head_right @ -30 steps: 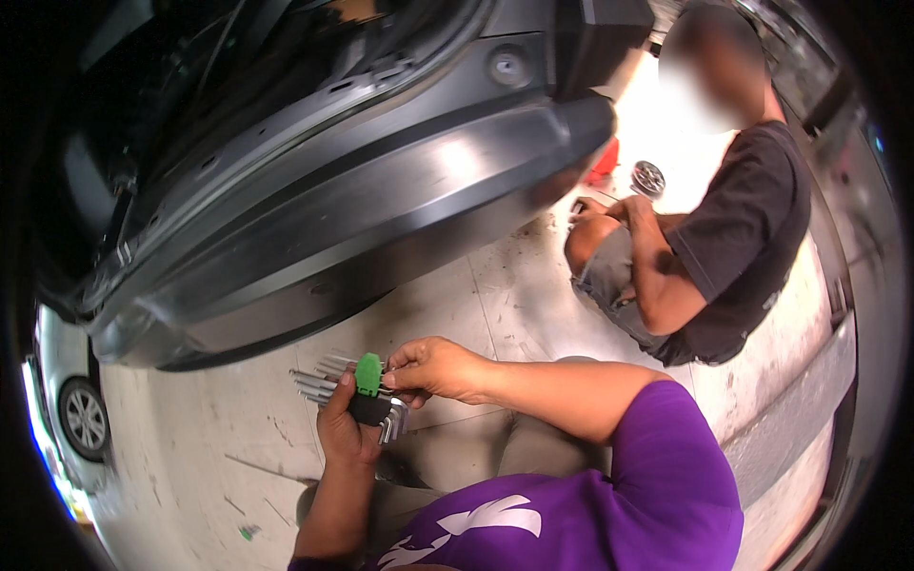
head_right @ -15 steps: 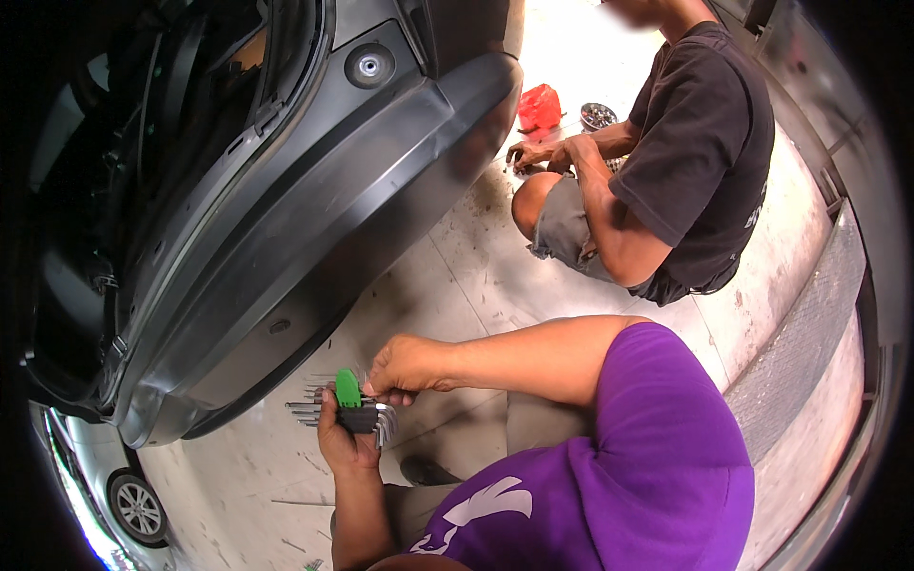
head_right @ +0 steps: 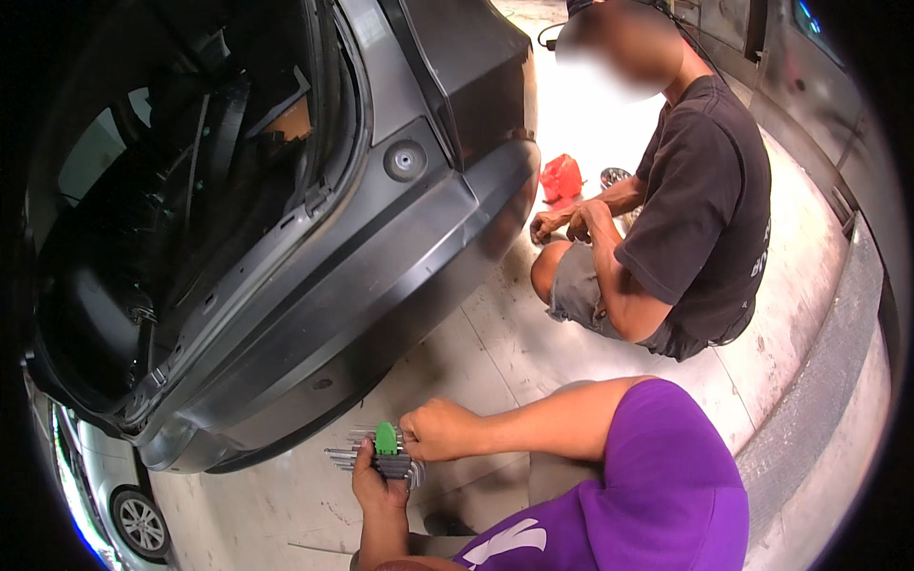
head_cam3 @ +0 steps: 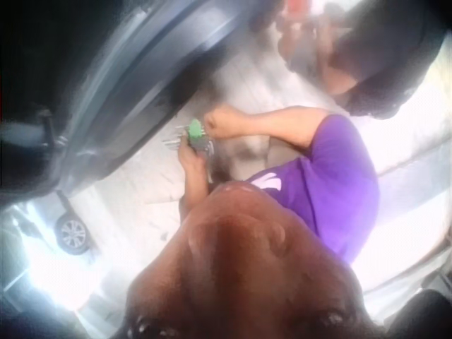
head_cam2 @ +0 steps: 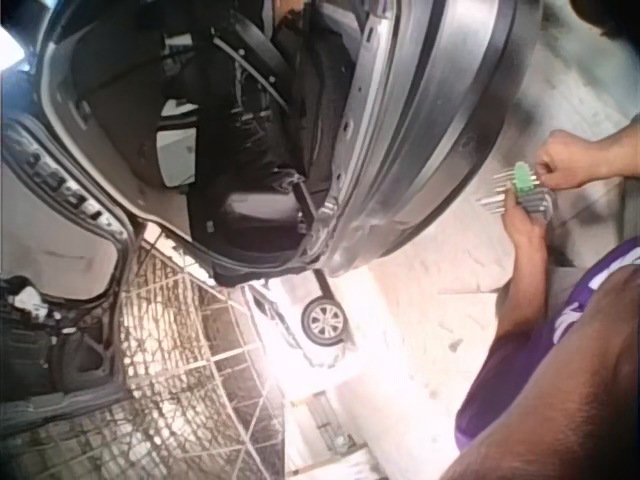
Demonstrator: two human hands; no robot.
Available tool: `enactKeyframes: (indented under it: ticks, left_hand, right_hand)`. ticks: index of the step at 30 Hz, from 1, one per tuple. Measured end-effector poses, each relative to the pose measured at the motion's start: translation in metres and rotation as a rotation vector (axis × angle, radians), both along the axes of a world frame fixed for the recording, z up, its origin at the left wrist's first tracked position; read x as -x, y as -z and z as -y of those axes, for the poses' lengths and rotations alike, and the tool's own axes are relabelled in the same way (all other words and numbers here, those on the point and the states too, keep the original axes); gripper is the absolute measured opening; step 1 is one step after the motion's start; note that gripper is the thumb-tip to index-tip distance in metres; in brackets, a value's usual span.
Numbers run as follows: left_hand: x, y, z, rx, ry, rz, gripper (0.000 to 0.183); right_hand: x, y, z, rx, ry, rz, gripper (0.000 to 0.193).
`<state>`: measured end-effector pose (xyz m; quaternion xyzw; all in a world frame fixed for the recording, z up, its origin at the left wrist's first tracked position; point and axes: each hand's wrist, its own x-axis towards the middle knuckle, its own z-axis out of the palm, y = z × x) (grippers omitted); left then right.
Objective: The person picks up a set of hex keys, selects one, and uses it along with a screwdriver to remove fasteners from a car's rear bumper and wheel well.
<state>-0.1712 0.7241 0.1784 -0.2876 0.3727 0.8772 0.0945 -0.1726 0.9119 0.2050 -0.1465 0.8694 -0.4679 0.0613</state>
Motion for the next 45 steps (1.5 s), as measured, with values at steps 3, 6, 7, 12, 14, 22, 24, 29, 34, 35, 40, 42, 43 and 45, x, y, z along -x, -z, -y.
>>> enactKeyframes:
  ticks: [3, 6, 7, 12, 14, 22, 24, 29, 34, 35, 40, 42, 43, 45]
  left_hand:
    - [0.003, 0.007, 0.005, 0.004, -0.010, -0.015, 0.016]
    - [0.004, 0.002, 0.005, -0.020, 0.006, -0.017, 0.013]
    - [0.003, 0.000, 0.005, -0.032, 0.018, -0.020, 0.013]
    - [0.006, 0.008, 0.010, -0.037, -0.003, -0.050, 0.015]
    - [0.010, 0.007, 0.012, -0.015, -0.030, -0.053, 0.016]
    - [0.024, 0.019, 0.034, 0.023, -0.039, -0.056, 0.010]
    - [0.026, 0.017, 0.030, 0.028, -0.047, -0.063, 0.009]
    - [0.023, 0.022, 0.026, 0.070, -0.058, 0.014, 0.010]
    - [0.025, 0.026, 0.027, 0.069, -0.047, 0.028, 0.010]
    - [0.027, 0.031, 0.029, 0.072, -0.044, 0.035, 0.011]
    - [0.036, 0.046, 0.033, -0.006, -0.027, 0.026, 0.008]
    - [0.039, 0.052, 0.035, -0.046, 0.004, 0.020, 0.006]
    - [0.040, 0.053, 0.036, -0.035, -0.001, 0.036, 0.004]
    - [0.039, 0.046, 0.029, -0.016, -0.012, 0.070, 0.001]
  right_hand:
    - [0.003, 0.005, -0.001, 0.056, -0.035, 0.011, 0.019]
    - [0.010, 0.007, -0.003, 0.316, -0.045, 0.410, 0.017]
    - [0.012, 0.008, -0.004, 0.434, -0.041, 0.605, 0.017]
    - [0.017, 0.006, -0.004, 0.500, -0.001, 0.754, 0.018]
    - [0.014, 0.000, -0.006, 0.151, -0.085, 0.259, 0.018]
    - [0.014, 0.010, -0.013, 0.042, -0.142, 0.038, 0.014]
    - [0.015, 0.015, -0.010, 0.009, -0.143, 0.052, 0.013]
    - [0.004, 0.033, -0.003, -0.197, -0.200, -0.208, 0.013]
    - [0.001, 0.039, -0.001, -0.411, -0.249, -0.433, 0.013]
    - [0.002, 0.034, -0.001, -0.454, -0.249, -0.461, 0.014]
    - [-0.003, 0.014, -0.005, -0.578, -0.237, -0.513, 0.015]
    - [-0.006, 0.006, -0.008, -0.593, -0.228, -0.486, 0.014]
    - [-0.007, 0.002, -0.009, -0.598, -0.226, -0.464, 0.014]
    - [-0.012, -0.003, -0.013, -0.610, -0.223, -0.419, 0.014]
